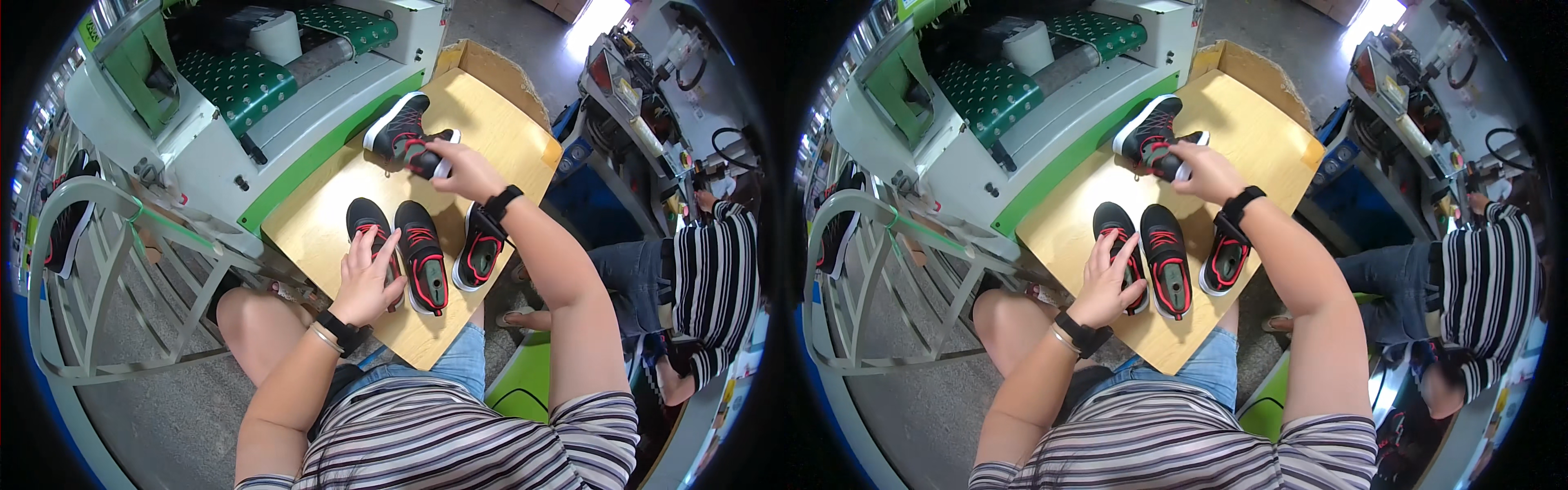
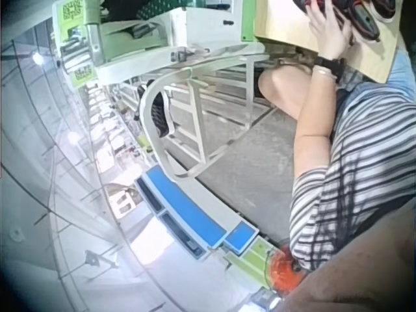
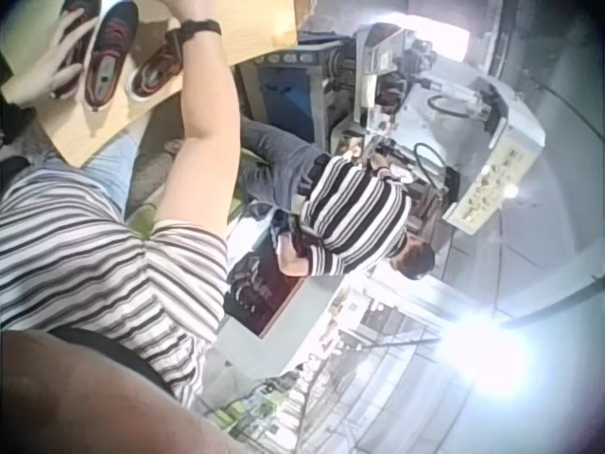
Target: Checking and placing shoes into a conveyor machine in a shoe factory.
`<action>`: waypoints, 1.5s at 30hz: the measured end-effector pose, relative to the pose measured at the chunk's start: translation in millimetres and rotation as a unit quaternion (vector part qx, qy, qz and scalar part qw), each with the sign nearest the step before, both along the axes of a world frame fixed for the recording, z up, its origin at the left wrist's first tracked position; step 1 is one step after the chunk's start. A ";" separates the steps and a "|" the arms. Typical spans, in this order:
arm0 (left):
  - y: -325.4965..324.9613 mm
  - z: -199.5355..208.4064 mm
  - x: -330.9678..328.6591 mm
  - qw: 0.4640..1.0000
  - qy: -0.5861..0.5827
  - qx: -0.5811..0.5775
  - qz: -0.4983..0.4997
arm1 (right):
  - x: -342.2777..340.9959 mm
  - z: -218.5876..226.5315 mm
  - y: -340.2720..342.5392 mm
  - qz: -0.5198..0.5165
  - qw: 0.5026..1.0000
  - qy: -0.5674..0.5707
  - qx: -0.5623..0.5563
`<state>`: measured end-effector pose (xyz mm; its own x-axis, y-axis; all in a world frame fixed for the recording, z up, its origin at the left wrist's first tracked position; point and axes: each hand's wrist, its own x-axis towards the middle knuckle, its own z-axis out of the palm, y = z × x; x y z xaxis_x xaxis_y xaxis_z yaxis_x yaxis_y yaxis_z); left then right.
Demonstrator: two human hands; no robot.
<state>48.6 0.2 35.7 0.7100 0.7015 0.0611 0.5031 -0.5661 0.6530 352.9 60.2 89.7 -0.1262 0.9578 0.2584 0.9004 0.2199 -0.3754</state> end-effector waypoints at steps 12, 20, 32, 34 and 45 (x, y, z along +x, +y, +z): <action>11.7 58.1 62.1 0.516 -0.475 -0.706 -0.098 | -108.5 34.7 -126.2 -0.056 0.857 0.450 0.244; 84.5 94.3 29.1 0.533 -0.520 -0.627 -0.227 | -97.0 -16.6 -178.7 -0.289 0.937 0.170 0.103; 240.2 97.3 -16.1 0.447 -0.764 -0.459 0.073 | -94.3 -75.6 -185.5 -0.349 0.863 0.353 0.096; 234.1 82.7 -26.7 0.476 -0.722 -0.498 0.060 | -96.3 -74.5 -184.3 -0.344 0.850 0.387 0.095; 114.1 -64.4 -54.6 0.950 0.281 -0.038 0.129 | -55.9 55.7 -41.9 -0.123 0.703 0.674 0.189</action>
<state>-6.0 114.3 -28.7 0.4201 0.8437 -0.3342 0.8997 -0.3391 0.2750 297.0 18.3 145.5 0.6350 0.7384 0.2271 -0.1899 0.4341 -0.8806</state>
